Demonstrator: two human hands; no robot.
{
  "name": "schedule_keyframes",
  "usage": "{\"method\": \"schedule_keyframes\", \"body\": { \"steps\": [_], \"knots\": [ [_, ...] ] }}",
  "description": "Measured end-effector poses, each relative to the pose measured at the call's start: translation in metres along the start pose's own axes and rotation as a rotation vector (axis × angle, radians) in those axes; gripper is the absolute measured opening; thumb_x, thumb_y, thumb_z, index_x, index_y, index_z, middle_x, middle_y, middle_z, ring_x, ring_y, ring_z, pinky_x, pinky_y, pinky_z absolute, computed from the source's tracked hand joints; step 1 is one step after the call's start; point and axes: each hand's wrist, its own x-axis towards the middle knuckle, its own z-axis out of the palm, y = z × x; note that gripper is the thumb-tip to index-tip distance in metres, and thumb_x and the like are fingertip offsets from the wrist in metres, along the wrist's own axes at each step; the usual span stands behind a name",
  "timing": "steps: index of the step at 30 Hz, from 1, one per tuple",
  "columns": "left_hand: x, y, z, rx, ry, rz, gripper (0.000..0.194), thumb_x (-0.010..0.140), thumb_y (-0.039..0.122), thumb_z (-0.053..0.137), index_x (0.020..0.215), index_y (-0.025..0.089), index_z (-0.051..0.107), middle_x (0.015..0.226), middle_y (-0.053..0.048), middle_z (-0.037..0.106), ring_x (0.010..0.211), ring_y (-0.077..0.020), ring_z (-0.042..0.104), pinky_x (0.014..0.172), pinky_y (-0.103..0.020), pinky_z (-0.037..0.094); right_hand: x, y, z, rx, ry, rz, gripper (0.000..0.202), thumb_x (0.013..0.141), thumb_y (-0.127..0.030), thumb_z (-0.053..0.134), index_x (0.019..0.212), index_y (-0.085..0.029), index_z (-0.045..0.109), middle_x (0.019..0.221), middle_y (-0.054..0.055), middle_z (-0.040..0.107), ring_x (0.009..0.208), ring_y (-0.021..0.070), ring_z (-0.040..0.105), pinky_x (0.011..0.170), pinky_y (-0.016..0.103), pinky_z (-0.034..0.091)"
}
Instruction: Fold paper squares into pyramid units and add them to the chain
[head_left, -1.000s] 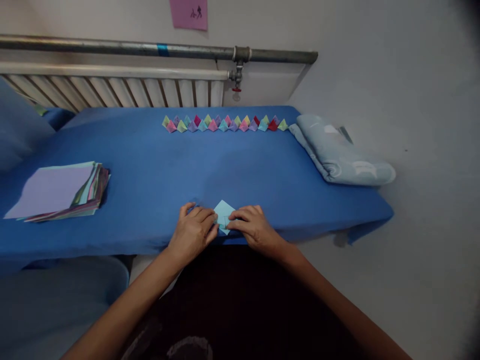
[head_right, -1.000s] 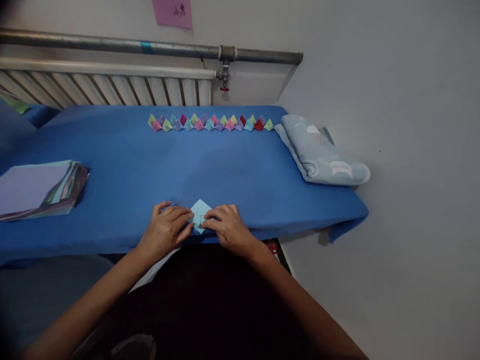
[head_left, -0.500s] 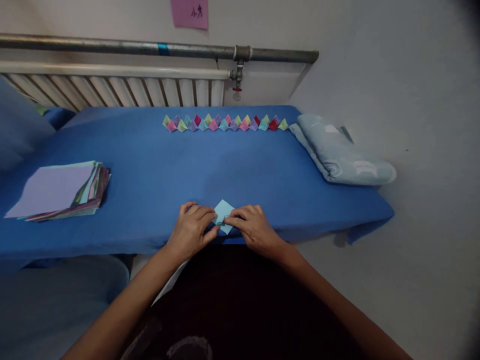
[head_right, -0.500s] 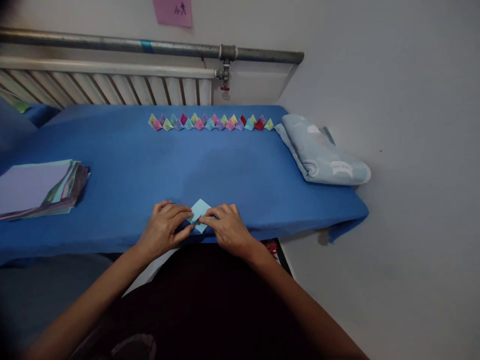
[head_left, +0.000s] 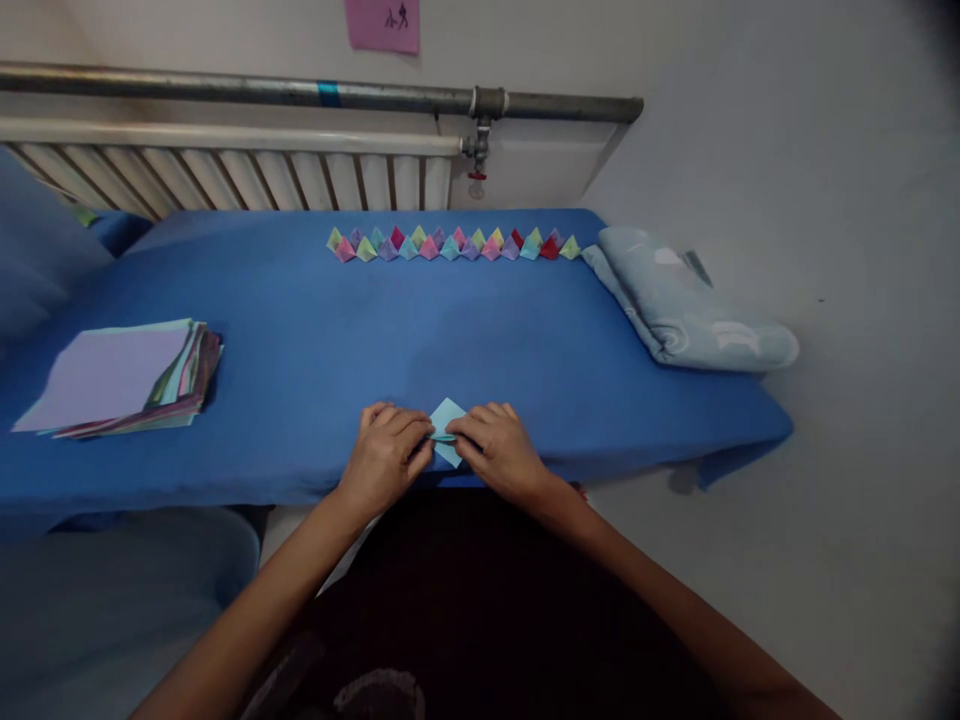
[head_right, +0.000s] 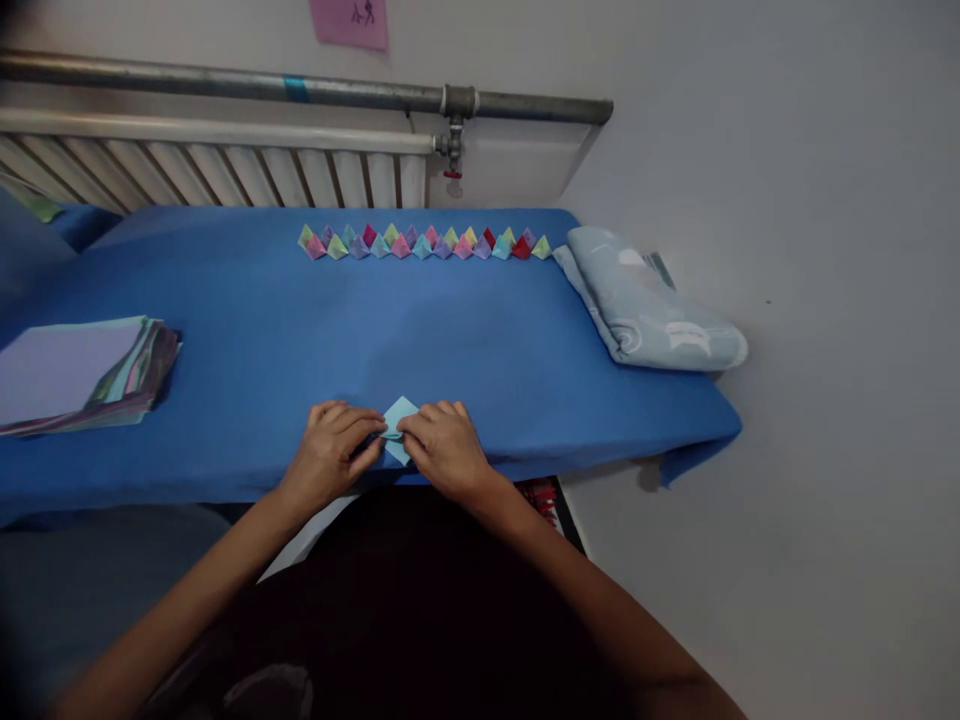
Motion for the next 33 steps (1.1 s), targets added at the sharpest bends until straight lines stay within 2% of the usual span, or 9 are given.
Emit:
{"method": "schedule_keyframes", "body": {
  "steps": [11, 22, 33],
  "knots": [
    [-0.001, -0.006, -0.003, -0.030, -0.012, -0.086, 0.013, 0.091, 0.024, 0.054, 0.087, 0.022, 0.065, 0.096, -0.003, 0.073, 0.090, -0.0188, 0.063, 0.090, -0.041, 0.037, 0.002, -0.001, 0.002, 0.021, 0.021, 0.063, 0.016, 0.091, -0.021, 0.052, 0.091, -0.023, 0.069, 0.082, 0.001, 0.067, 0.078, 0.0169, 0.052, 0.073, 0.031, 0.029],
    [0.005, -0.006, 0.000, -0.020, -0.051, -0.237, 0.006, 0.087, 0.024, 0.061, 0.082, 0.021, 0.065, 0.095, -0.003, 0.070, 0.094, -0.0219, 0.058, 0.085, -0.040, 0.037, 0.012, -0.007, 0.000, -0.020, 0.010, 0.162, 0.018, 0.089, -0.027, 0.057, 0.075, -0.020, 0.063, 0.074, 0.000, 0.064, 0.074, 0.0150, 0.052, 0.070, 0.030, 0.029],
    [0.009, -0.004, 0.001, -0.003, -0.061, -0.316, 0.015, 0.086, 0.030, 0.062, 0.075, 0.020, 0.062, 0.094, -0.004, 0.068, 0.091, -0.0233, 0.055, 0.083, -0.042, 0.036, 0.015, -0.010, 0.001, -0.039, 0.027, 0.219, 0.022, 0.090, -0.029, 0.053, 0.071, -0.020, 0.061, 0.074, 0.000, 0.064, 0.073, 0.0152, 0.054, 0.069, 0.030, 0.030]
  ]
}}
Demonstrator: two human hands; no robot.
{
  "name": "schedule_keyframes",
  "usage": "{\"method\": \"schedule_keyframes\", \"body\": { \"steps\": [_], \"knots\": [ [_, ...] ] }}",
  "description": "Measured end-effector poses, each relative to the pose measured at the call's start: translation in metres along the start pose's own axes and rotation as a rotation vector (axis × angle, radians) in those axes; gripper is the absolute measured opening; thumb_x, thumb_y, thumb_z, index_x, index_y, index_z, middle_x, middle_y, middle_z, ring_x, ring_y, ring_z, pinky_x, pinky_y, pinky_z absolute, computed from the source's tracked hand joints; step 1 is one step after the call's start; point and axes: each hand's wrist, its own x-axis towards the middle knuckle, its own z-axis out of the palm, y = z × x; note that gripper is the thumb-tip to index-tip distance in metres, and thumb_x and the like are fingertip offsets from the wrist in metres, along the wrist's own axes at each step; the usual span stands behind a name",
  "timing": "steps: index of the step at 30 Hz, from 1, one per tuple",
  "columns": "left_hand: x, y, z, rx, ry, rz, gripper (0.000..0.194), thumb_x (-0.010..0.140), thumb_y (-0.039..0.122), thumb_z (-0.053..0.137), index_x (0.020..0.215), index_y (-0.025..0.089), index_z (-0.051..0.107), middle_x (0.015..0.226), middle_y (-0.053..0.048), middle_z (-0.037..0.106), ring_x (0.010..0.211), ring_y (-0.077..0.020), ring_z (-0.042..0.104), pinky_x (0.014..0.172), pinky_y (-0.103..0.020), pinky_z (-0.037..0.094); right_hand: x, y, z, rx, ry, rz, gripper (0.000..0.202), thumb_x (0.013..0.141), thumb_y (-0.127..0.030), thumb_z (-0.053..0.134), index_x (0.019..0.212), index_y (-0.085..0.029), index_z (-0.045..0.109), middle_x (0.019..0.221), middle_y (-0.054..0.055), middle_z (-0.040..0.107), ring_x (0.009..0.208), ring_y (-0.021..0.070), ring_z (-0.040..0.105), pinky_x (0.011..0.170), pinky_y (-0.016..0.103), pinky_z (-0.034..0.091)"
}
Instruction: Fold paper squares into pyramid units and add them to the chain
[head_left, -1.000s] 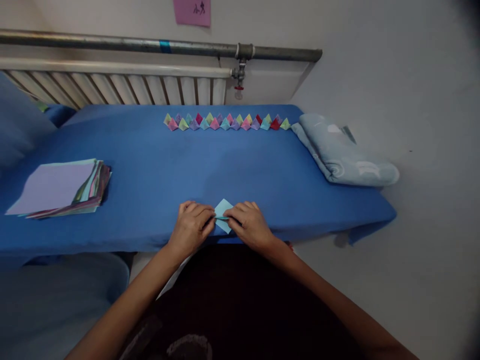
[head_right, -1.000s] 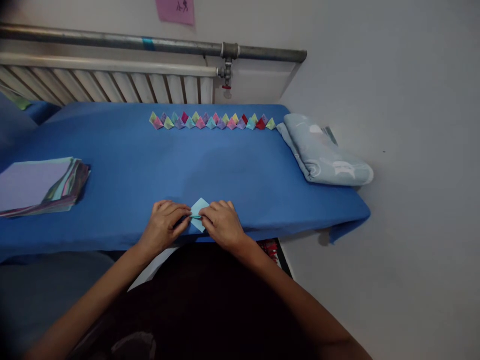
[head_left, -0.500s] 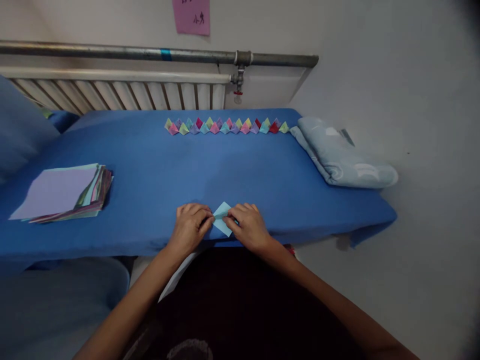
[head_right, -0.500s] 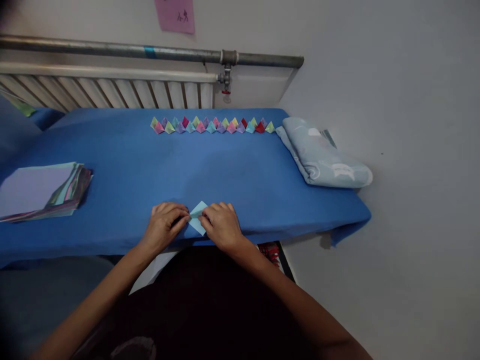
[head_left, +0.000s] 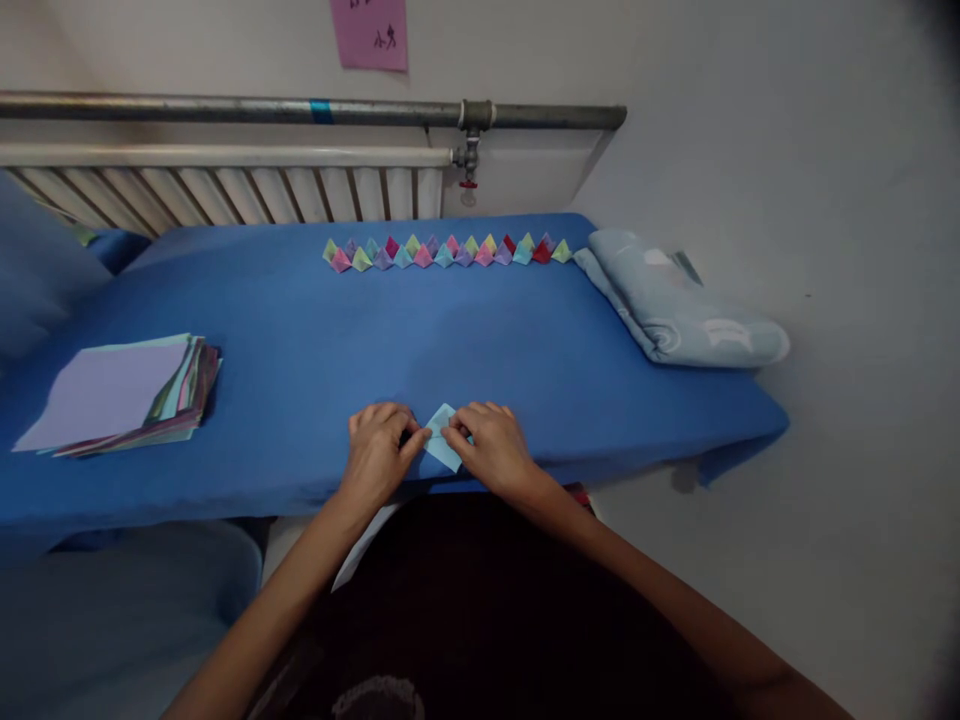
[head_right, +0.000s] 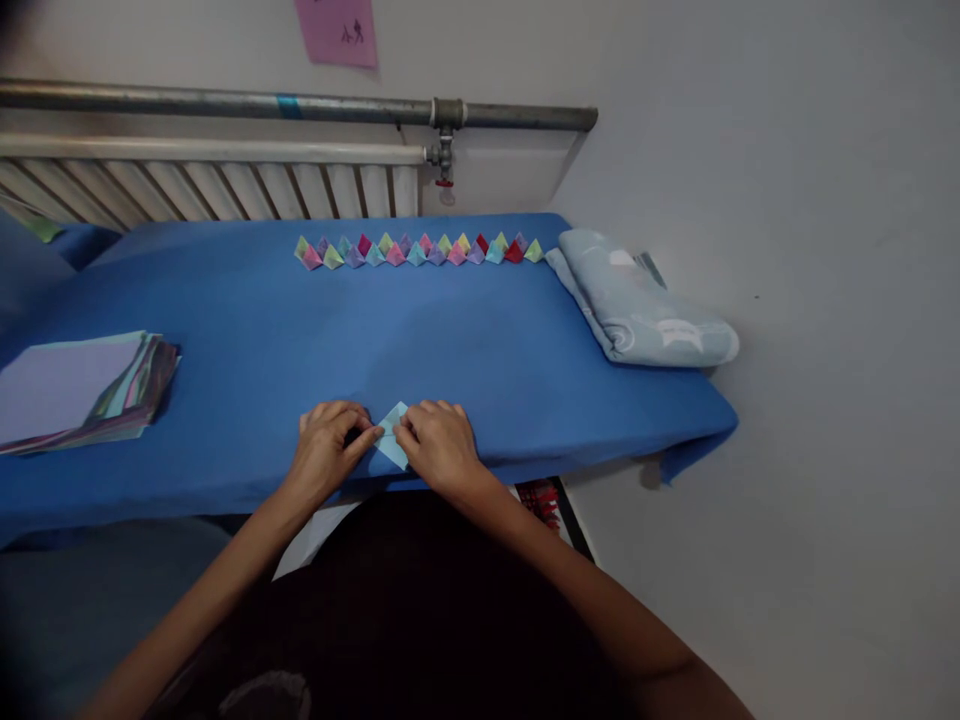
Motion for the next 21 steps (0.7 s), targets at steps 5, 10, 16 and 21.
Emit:
{"method": "schedule_keyframes", "body": {
  "steps": [5, 10, 16, 21],
  "knots": [
    [0.0005, -0.0001, 0.0008, 0.010, 0.019, 0.003, 0.017, 0.085, 0.031, 0.062, 0.073, 0.020, 0.061, 0.095, -0.005, 0.067, 0.089, -0.0235, 0.054, 0.081, -0.041, 0.037, 0.0015, -0.0012, 0.0016, -0.017, 0.017, 0.014, 0.021, 0.090, -0.029, 0.053, 0.071, -0.021, 0.060, 0.074, 0.001, 0.065, 0.073, 0.0160, 0.055, 0.069, 0.030, 0.030],
    [-0.0001, 0.0004, 0.0011, 0.017, 0.004, -0.015, 0.016, 0.085, 0.031, 0.063, 0.073, 0.020, 0.061, 0.095, -0.005, 0.066, 0.091, -0.0243, 0.054, 0.081, -0.042, 0.037, 0.0015, -0.0015, 0.0011, -0.020, 0.006, 0.028, 0.018, 0.088, -0.027, 0.055, 0.072, -0.020, 0.059, 0.074, 0.000, 0.065, 0.074, 0.0163, 0.054, 0.068, 0.030, 0.029],
    [-0.0001, -0.0008, 0.0020, 0.013, 0.003, -0.013, 0.017, 0.086, 0.032, 0.061, 0.074, 0.020, 0.060, 0.093, -0.004, 0.065, 0.088, -0.0232, 0.053, 0.080, -0.041, 0.036, -0.0027, -0.0004, 0.0022, -0.024, 0.016, -0.034, 0.011, 0.091, -0.025, 0.053, 0.092, -0.023, 0.064, 0.084, 0.002, 0.067, 0.078, 0.0178, 0.053, 0.070, 0.031, 0.028],
    [-0.0004, -0.0020, 0.0030, 0.036, 0.006, -0.024, 0.013, 0.085, 0.033, 0.061, 0.080, 0.021, 0.063, 0.092, -0.004, 0.065, 0.088, -0.0237, 0.053, 0.078, -0.040, 0.037, -0.0044, 0.0026, 0.0043, -0.062, -0.001, -0.075, 0.018, 0.092, -0.026, 0.052, 0.104, -0.027, 0.067, 0.087, 0.003, 0.067, 0.081, 0.0197, 0.053, 0.071, 0.033, 0.029]
  ]
}}
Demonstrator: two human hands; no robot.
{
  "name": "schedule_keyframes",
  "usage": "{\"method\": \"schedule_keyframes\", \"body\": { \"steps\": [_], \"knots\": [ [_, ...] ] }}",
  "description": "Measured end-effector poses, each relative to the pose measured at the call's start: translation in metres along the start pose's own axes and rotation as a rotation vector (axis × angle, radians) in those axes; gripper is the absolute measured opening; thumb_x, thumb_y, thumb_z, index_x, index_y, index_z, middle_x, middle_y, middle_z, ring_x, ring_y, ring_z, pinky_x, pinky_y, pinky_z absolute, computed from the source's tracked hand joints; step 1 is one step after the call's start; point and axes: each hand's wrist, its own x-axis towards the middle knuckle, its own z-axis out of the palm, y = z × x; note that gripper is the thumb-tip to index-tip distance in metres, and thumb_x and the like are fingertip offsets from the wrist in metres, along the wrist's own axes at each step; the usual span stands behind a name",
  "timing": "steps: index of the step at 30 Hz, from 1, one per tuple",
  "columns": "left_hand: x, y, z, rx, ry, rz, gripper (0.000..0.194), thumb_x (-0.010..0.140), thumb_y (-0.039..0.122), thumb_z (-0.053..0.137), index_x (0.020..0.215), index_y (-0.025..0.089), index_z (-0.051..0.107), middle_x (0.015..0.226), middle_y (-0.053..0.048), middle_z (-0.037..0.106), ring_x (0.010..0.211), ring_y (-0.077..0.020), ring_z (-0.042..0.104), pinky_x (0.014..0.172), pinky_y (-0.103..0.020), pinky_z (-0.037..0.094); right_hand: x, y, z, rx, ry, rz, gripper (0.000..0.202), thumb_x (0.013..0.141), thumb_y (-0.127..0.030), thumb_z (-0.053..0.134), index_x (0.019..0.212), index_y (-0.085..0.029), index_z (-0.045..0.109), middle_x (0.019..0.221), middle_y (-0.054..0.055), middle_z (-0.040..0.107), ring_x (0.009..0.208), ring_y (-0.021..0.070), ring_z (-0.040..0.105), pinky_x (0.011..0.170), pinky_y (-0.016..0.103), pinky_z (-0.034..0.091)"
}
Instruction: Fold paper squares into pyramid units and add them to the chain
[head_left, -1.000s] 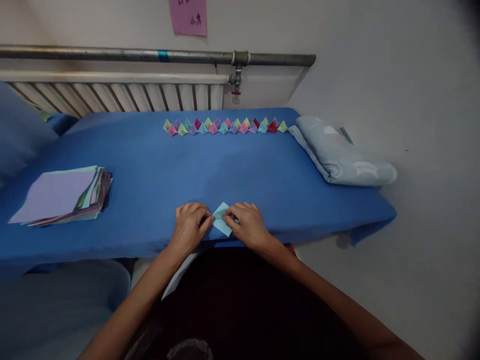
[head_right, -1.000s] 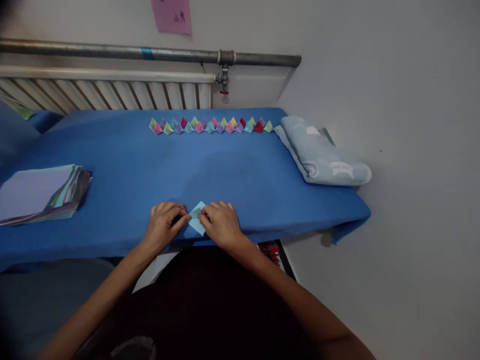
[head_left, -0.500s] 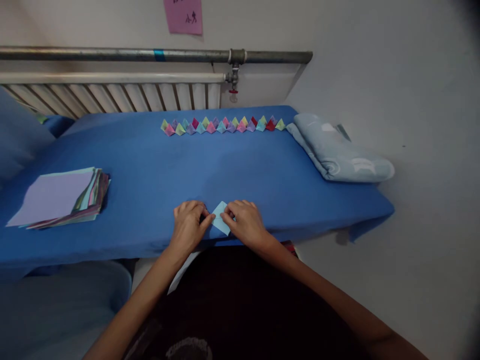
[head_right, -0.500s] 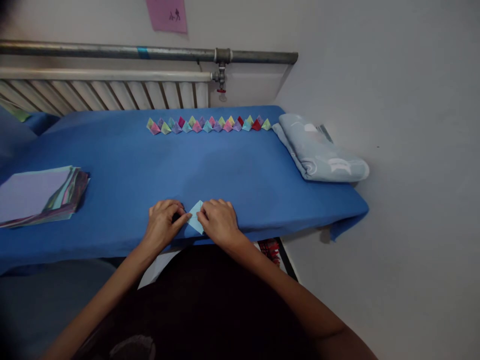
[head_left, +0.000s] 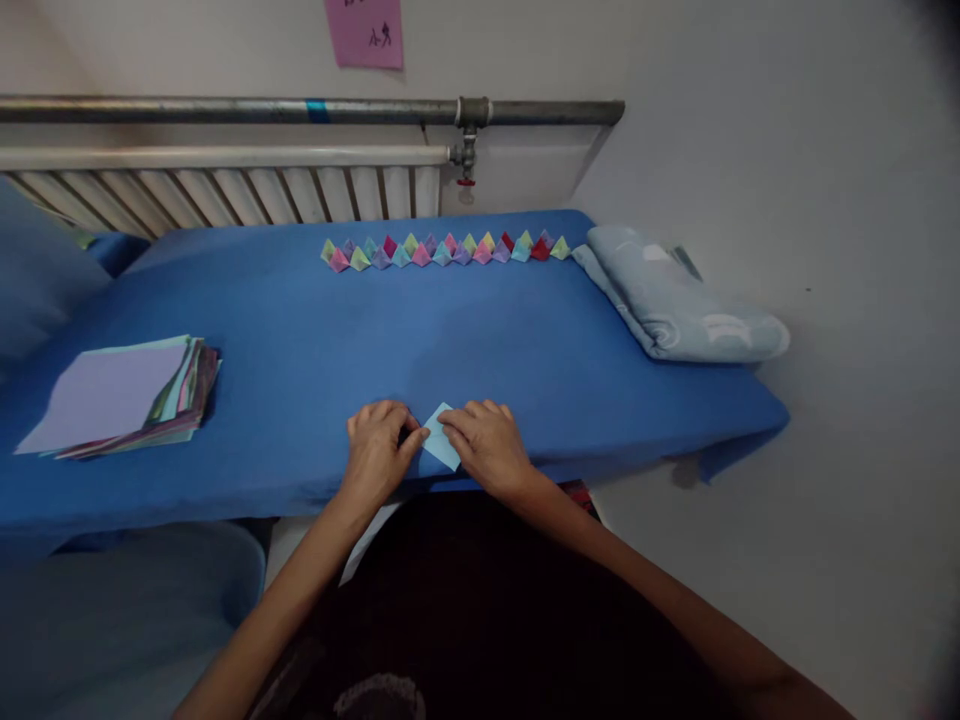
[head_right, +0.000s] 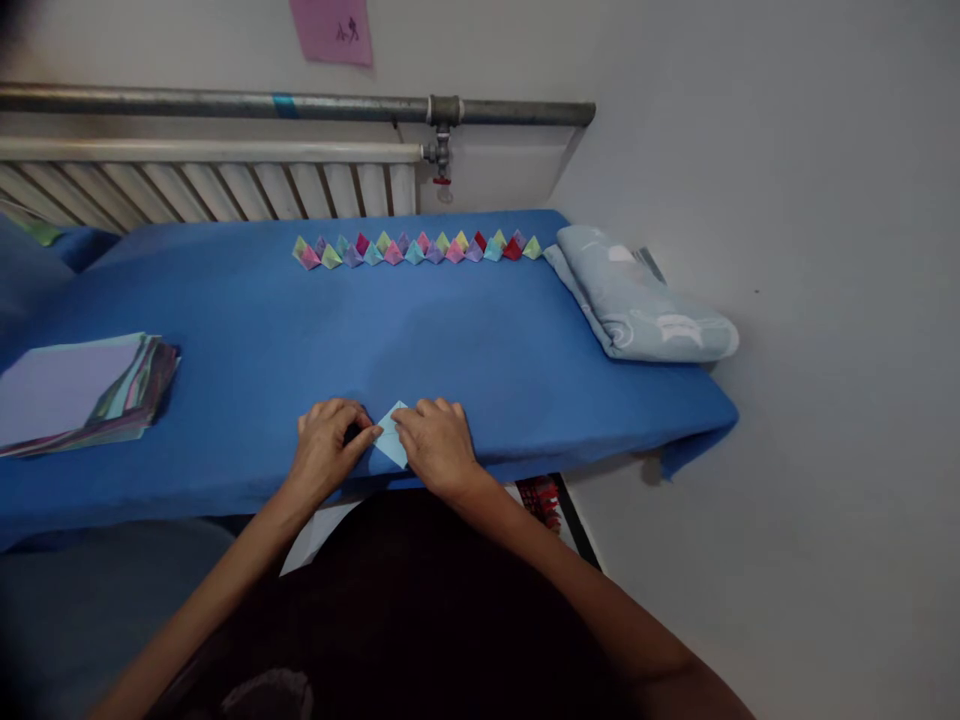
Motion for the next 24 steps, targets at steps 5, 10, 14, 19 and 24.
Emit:
{"method": "schedule_keyframes", "body": {
  "steps": [5, 10, 14, 19, 24],
  "knots": [
    [-0.004, 0.001, 0.002, 0.041, 0.053, 0.094, 0.017, 0.090, 0.024, 0.055, 0.099, 0.027, 0.069, 0.099, -0.005, 0.066, 0.094, -0.0247, 0.053, 0.080, -0.041, 0.039, 0.000, 0.003, 0.001, 0.023, 0.018, 0.011, 0.021, 0.094, -0.030, 0.052, 0.107, -0.027, 0.068, 0.089, 0.004, 0.067, 0.083, 0.0200, 0.053, 0.073, 0.033, 0.029],
    [-0.013, 0.004, 0.002, 0.136, 0.066, 0.354, 0.035, 0.089, 0.006, 0.046, 0.108, 0.027, 0.068, 0.110, -0.005, 0.069, 0.105, -0.0258, 0.054, 0.091, -0.046, 0.036, -0.002, 0.004, 0.000, -0.009, 0.019, 0.007, 0.024, 0.094, -0.030, 0.051, 0.111, -0.026, 0.067, 0.090, 0.005, 0.066, 0.083, 0.0206, 0.052, 0.073, 0.034, 0.029],
    [-0.022, 0.005, -0.003, 0.197, 0.020, 0.442, 0.036, 0.090, 0.006, 0.045, 0.118, 0.021, 0.062, 0.116, -0.008, 0.069, 0.109, -0.0260, 0.055, 0.098, -0.048, 0.033, -0.004, 0.005, 0.001, -0.061, 0.038, -0.015, 0.026, 0.095, -0.030, 0.050, 0.114, -0.027, 0.066, 0.088, 0.006, 0.064, 0.082, 0.0207, 0.049, 0.071, 0.035, 0.028],
    [-0.028, 0.011, -0.007, 0.289, 0.001, 0.458, 0.036, 0.088, 0.005, 0.044, 0.118, 0.015, 0.060, 0.117, -0.012, 0.067, 0.107, -0.0282, 0.056, 0.096, -0.049, 0.034, -0.001, 0.004, 0.003, -0.145, 0.043, -0.029, 0.027, 0.095, -0.030, 0.049, 0.116, -0.027, 0.065, 0.087, 0.007, 0.064, 0.079, 0.0207, 0.049, 0.069, 0.034, 0.026],
    [-0.003, 0.024, -0.017, 0.297, -0.142, 0.399, 0.024, 0.090, 0.012, 0.044, 0.091, 0.016, 0.067, 0.091, -0.008, 0.070, 0.084, -0.0225, 0.060, 0.094, -0.048, 0.035, 0.007, 0.010, 0.002, -0.113, 0.051, 0.006, 0.027, 0.094, -0.030, 0.049, 0.114, -0.026, 0.067, 0.087, 0.008, 0.066, 0.080, 0.0215, 0.052, 0.071, 0.034, 0.031]
  ]
}}
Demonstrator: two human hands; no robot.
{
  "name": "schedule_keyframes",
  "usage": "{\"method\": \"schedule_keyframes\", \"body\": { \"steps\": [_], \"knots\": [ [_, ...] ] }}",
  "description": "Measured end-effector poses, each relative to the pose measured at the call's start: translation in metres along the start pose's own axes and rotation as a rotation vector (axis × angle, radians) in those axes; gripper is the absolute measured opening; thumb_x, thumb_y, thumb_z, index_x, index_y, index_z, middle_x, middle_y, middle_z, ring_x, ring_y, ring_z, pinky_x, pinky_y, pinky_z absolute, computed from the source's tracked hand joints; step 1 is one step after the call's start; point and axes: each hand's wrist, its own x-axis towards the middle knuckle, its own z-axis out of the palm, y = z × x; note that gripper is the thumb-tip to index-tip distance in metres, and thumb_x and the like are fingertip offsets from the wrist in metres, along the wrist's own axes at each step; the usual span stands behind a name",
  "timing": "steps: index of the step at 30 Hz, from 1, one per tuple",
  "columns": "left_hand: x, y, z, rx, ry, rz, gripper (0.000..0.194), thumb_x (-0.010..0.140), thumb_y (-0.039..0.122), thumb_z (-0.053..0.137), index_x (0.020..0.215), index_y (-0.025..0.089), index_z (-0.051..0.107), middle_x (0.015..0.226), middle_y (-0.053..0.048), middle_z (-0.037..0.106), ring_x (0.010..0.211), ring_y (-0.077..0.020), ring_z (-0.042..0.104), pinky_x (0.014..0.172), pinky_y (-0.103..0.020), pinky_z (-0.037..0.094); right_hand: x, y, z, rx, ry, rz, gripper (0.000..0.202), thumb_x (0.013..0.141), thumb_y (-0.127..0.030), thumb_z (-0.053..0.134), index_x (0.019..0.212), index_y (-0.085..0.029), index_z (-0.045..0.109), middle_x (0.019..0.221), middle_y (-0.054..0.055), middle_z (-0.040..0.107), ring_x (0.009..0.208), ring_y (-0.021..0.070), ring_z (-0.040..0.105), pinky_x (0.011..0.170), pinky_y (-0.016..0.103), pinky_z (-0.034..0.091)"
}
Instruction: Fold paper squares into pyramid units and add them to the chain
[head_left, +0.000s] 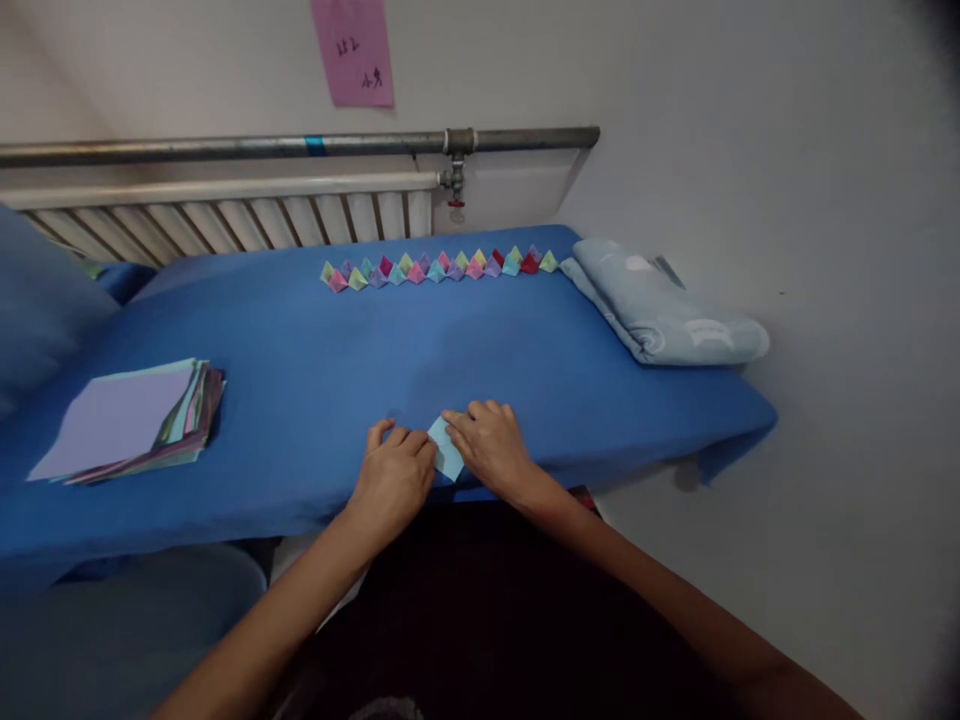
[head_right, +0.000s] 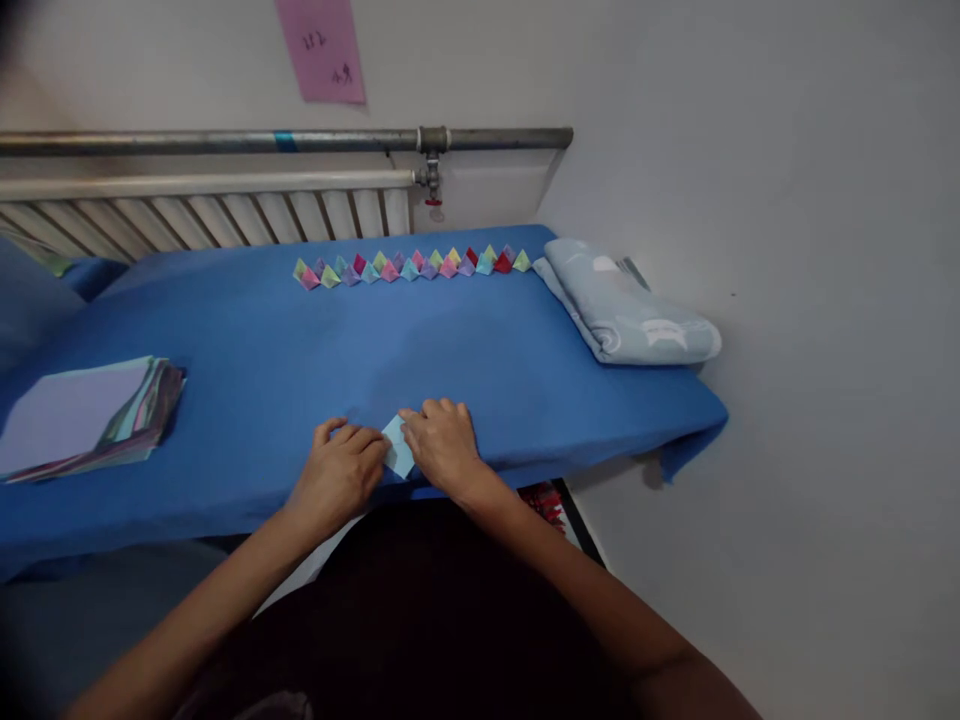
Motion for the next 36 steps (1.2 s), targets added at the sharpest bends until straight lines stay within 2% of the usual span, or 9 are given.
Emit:
{"method": "schedule_keyframes", "body": {
  "steps": [2, 5, 7, 13, 21, 26, 29, 32, 36],
  "knots": [
    [0.019, -0.007, -0.007, -0.035, -0.149, 0.002, 0.027, 0.092, 0.020, 0.043, 0.081, 0.016, 0.067, 0.083, -0.008, 0.067, 0.082, -0.0234, 0.058, 0.088, -0.047, 0.038, 0.001, 0.006, 0.001, 0.126, 0.042, 0.033, 0.027, 0.093, -0.029, 0.050, 0.113, -0.025, 0.068, 0.088, 0.007, 0.067, 0.081, 0.0212, 0.054, 0.074, 0.034, 0.036],
    [0.050, -0.023, -0.012, -0.179, -0.375, 0.013, 0.021, 0.088, 0.020, 0.049, 0.081, 0.015, 0.068, 0.098, -0.011, 0.066, 0.094, -0.0265, 0.057, 0.082, -0.041, 0.040, -0.001, 0.014, 0.002, 0.439, 0.173, 0.107, 0.028, 0.091, -0.024, 0.048, 0.113, -0.025, 0.067, 0.090, 0.006, 0.067, 0.083, 0.0196, 0.057, 0.077, 0.034, 0.042],
    [0.068, -0.033, -0.012, -0.241, -0.453, 0.041, 0.011, 0.080, 0.017, 0.058, 0.083, 0.015, 0.069, 0.102, -0.010, 0.065, 0.094, -0.0241, 0.057, 0.082, -0.035, 0.041, -0.002, 0.018, 0.003, 0.637, 0.247, 0.159, 0.027, 0.090, -0.024, 0.048, 0.110, -0.025, 0.067, 0.089, 0.005, 0.066, 0.080, 0.0174, 0.058, 0.074, 0.031, 0.045],
    [0.096, -0.042, -0.011, -0.362, -0.581, 0.023, 0.041, 0.062, 0.015, 0.070, 0.103, 0.021, 0.066, 0.092, -0.002, 0.066, 0.084, -0.0193, 0.057, 0.073, -0.028, 0.039, -0.004, 0.020, 0.002, 0.828, 0.328, 0.241, 0.022, 0.086, -0.024, 0.051, 0.099, -0.022, 0.068, 0.087, 0.003, 0.065, 0.073, 0.0138, 0.057, 0.069, 0.027, 0.046],
    [0.105, -0.048, -0.004, -0.606, -0.685, -0.234, 0.020, 0.046, 0.011, 0.074, 0.057, 0.020, 0.061, 0.047, 0.008, 0.049, 0.048, -0.0102, 0.040, 0.052, -0.024, 0.025, -0.004, 0.019, 0.003, 0.880, 0.331, 0.256, 0.019, 0.085, -0.025, 0.052, 0.096, -0.023, 0.068, 0.087, 0.002, 0.065, 0.075, 0.0141, 0.058, 0.073, 0.029, 0.047],
    [0.088, -0.058, -0.012, -0.935, -0.581, -0.453, 0.018, 0.047, 0.018, 0.075, 0.051, 0.019, 0.057, 0.044, 0.008, 0.047, 0.045, -0.0086, 0.039, 0.049, -0.023, 0.027, -0.006, 0.020, -0.004, 1.023, 0.343, 0.358, 0.020, 0.084, -0.033, 0.055, 0.096, -0.023, 0.067, 0.092, 0.003, 0.066, 0.083, 0.0163, 0.059, 0.077, 0.031, 0.047],
    [0.070, -0.057, -0.016, -1.177, -0.400, -0.607, 0.026, 0.053, 0.034, 0.076, 0.057, 0.019, 0.055, 0.053, 0.005, 0.054, 0.050, -0.0103, 0.049, 0.052, -0.023, 0.038, -0.007, 0.018, -0.012, 1.137, 0.345, 0.524, 0.026, 0.083, -0.041, 0.056, 0.099, -0.023, 0.065, 0.084, 0.001, 0.064, 0.074, 0.0154, 0.056, 0.073, 0.030, 0.046],
    [0.055, -0.045, -0.014, -1.383, -0.160, -0.722, 0.035, 0.056, 0.044, 0.076, 0.062, 0.019, 0.052, 0.060, 0.003, 0.057, 0.054, -0.0097, 0.053, 0.058, -0.024, 0.045, -0.006, 0.009, -0.020, 1.250, 0.217, 0.569, 0.030, 0.080, -0.045, 0.059, 0.098, -0.022, 0.066, 0.078, 0.000, 0.062, 0.069, 0.0146, 0.053, 0.068, 0.029, 0.044],
    [0.046, -0.020, -0.007, -1.588, 0.026, -0.797, 0.043, 0.052, 0.047, 0.081, 0.064, 0.018, 0.051, 0.062, 0.003, 0.057, 0.057, -0.0087, 0.054, 0.059, -0.023, 0.047, 0.000, -0.009, -0.024, 1.401, 0.024, 0.511, 0.026, 0.077, -0.044, 0.063, 0.089, -0.021, 0.068, 0.080, 0.001, 0.065, 0.073, 0.0159, 0.057, 0.069, 0.029, 0.044]
  ]
}}
